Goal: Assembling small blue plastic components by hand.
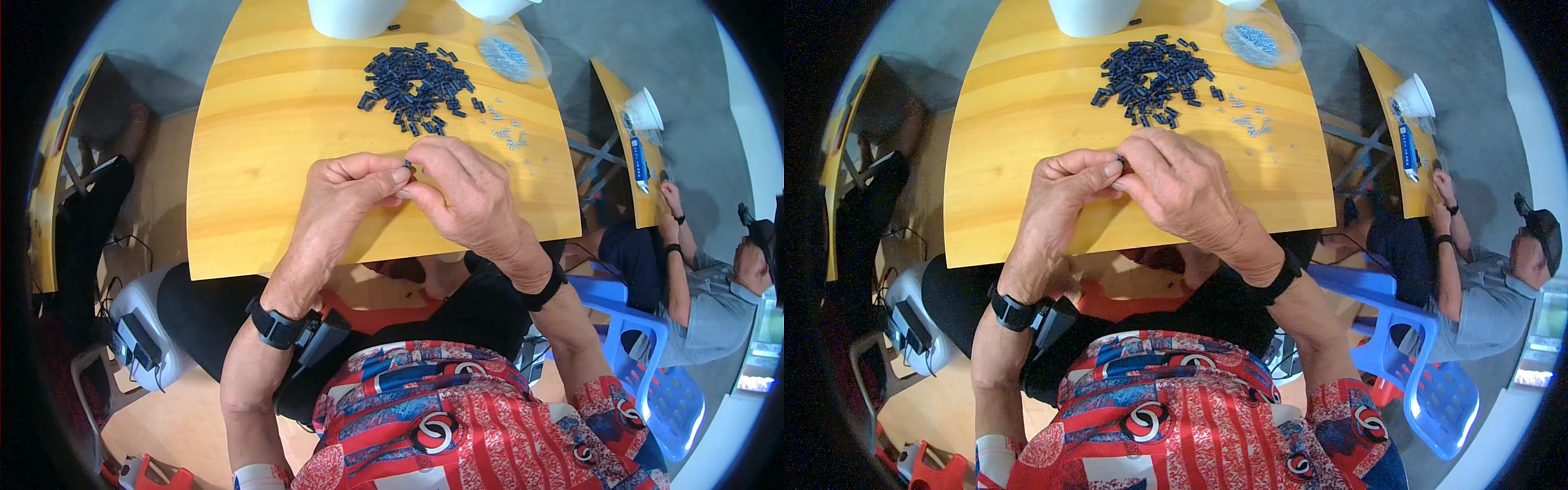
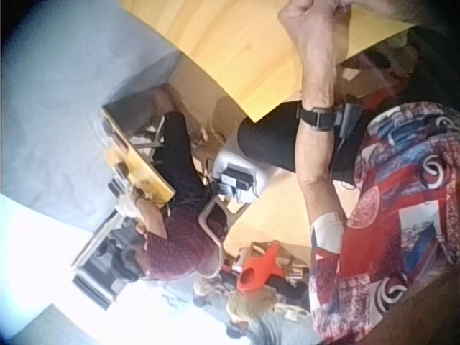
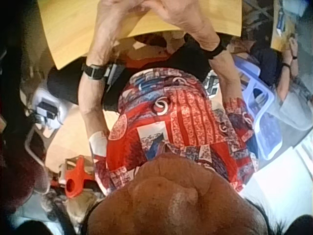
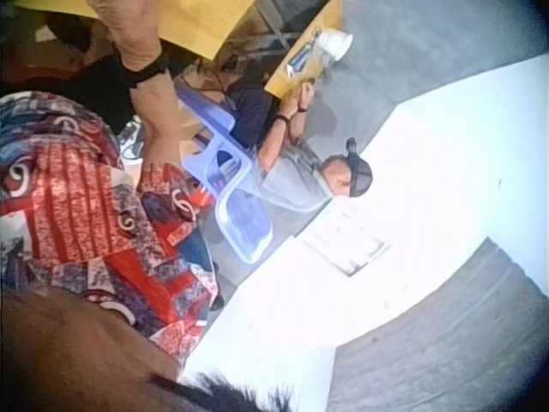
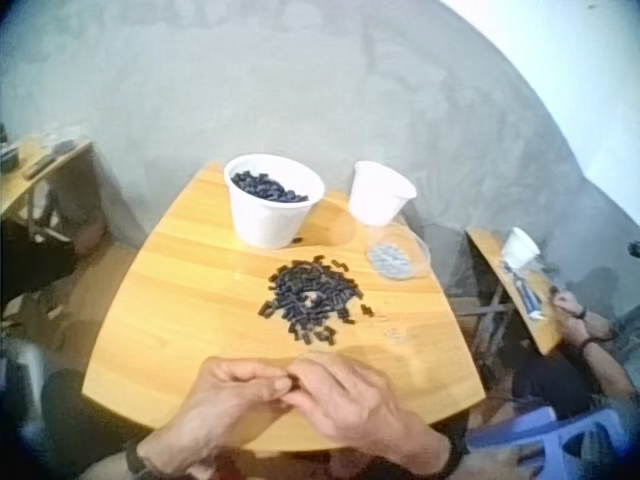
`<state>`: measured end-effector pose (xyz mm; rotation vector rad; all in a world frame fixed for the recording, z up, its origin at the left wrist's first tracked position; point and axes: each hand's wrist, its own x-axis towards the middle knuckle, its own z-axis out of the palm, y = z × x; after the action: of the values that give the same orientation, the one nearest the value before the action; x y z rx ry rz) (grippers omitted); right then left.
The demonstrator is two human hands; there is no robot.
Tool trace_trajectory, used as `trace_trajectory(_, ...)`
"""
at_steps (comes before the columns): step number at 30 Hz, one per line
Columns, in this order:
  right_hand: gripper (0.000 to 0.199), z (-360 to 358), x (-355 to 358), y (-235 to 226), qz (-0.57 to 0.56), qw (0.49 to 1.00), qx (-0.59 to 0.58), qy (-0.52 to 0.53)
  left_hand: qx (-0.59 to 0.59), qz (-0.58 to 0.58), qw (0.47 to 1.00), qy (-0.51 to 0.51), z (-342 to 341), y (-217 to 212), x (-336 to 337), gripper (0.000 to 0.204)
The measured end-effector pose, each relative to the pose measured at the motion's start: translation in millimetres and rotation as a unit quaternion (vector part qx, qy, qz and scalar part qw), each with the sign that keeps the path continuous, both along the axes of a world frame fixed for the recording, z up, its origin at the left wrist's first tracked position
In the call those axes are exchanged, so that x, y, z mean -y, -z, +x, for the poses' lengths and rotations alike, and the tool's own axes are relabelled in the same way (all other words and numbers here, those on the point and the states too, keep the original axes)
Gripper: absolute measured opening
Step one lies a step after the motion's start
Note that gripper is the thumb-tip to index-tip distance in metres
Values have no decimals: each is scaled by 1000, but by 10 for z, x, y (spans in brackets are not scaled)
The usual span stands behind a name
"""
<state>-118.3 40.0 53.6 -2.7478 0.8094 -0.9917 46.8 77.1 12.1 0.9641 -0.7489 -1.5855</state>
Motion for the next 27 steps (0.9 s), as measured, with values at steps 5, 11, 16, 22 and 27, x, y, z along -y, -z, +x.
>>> trace_trajectory(5, 25, -19, -2, 29, -31, 999, 2, -5, -4, -2, 1000, 9, 2, 19, 4, 12)
trace_trajectory(11, 23, -89, -21, 53, 27, 1000, -2, 2, -1, 0, 999, 53, 37, 36, 24, 14)
trace_trajectory(16, 24, -174, -51, 76, 129, 992, 8, 13, 14, -11, 997, 79, 29, -9, -3, 15)
trace_trajectory(22, 18, -288, -97, 99, 462, 877, 110, 67, 225, -196, 952, -62, -46, -19, -34, 15)
trace_trajectory(27, 19, -379, -81, 6, 596, 795, 102, 51, 345, -344, 873, -31, -175, -3, -65, 24)
